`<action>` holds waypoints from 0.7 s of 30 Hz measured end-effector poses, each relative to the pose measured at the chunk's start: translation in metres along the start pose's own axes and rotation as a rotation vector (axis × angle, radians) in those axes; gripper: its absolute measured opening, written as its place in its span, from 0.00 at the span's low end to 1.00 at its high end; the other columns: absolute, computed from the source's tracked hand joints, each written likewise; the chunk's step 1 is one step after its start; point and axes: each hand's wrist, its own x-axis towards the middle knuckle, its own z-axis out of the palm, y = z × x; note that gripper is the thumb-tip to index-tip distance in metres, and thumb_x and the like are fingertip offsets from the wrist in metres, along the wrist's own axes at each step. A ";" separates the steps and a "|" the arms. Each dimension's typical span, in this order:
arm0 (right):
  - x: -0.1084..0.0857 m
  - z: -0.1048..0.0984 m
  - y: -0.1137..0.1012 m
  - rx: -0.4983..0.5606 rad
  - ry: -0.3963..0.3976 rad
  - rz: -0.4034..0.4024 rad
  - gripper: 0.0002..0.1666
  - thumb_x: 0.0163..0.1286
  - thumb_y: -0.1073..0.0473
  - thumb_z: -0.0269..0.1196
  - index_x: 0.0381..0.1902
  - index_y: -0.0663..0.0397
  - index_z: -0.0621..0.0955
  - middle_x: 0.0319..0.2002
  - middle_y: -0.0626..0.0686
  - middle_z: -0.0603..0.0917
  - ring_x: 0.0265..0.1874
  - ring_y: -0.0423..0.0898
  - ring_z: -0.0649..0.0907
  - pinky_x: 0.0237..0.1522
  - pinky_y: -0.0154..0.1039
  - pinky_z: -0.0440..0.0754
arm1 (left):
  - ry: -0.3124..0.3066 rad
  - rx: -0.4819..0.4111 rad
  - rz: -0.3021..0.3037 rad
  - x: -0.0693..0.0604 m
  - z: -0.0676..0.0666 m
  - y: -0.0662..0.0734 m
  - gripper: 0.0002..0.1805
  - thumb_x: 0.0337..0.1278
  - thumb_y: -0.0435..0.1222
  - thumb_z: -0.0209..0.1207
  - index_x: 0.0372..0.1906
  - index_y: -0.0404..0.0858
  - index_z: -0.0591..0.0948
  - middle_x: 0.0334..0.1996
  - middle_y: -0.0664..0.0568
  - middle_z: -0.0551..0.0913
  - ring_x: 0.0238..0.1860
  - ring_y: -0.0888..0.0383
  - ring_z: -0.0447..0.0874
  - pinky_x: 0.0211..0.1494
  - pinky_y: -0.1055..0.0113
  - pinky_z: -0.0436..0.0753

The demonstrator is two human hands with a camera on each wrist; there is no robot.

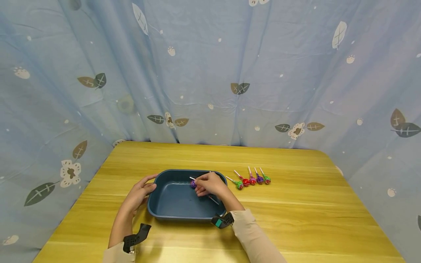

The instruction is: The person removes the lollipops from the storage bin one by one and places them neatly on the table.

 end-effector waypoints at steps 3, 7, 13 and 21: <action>0.002 0.001 0.000 -0.009 -0.007 0.016 0.17 0.71 0.64 0.58 0.50 0.74 0.80 0.28 0.63 0.85 0.27 0.54 0.87 0.32 0.45 0.84 | -0.001 -0.002 0.005 0.000 0.000 0.000 0.26 0.73 0.35 0.46 0.72 0.39 0.62 0.65 0.31 0.67 0.57 0.41 0.74 0.49 0.58 0.78; 0.003 0.001 0.000 -0.058 -0.013 0.017 0.16 0.71 0.63 0.59 0.48 0.71 0.82 0.26 0.62 0.85 0.23 0.50 0.86 0.31 0.45 0.84 | 0.000 0.000 0.002 0.000 0.000 0.001 0.26 0.74 0.35 0.46 0.73 0.39 0.61 0.64 0.31 0.67 0.57 0.41 0.75 0.50 0.57 0.78; 0.003 0.002 -0.001 -0.197 -0.028 -0.008 0.13 0.69 0.60 0.61 0.36 0.67 0.86 0.21 0.58 0.83 0.14 0.42 0.79 0.27 0.45 0.84 | -0.018 -0.005 0.009 0.000 0.000 -0.001 0.27 0.74 0.35 0.46 0.73 0.36 0.59 0.64 0.30 0.68 0.59 0.37 0.72 0.52 0.52 0.77; 0.004 0.006 -0.004 -0.262 0.004 -0.018 0.13 0.71 0.59 0.60 0.42 0.64 0.86 0.25 0.61 0.85 0.16 0.44 0.81 0.26 0.44 0.84 | -0.018 -0.020 0.004 -0.001 0.001 0.000 0.27 0.74 0.34 0.46 0.73 0.37 0.59 0.64 0.29 0.67 0.59 0.37 0.72 0.53 0.51 0.77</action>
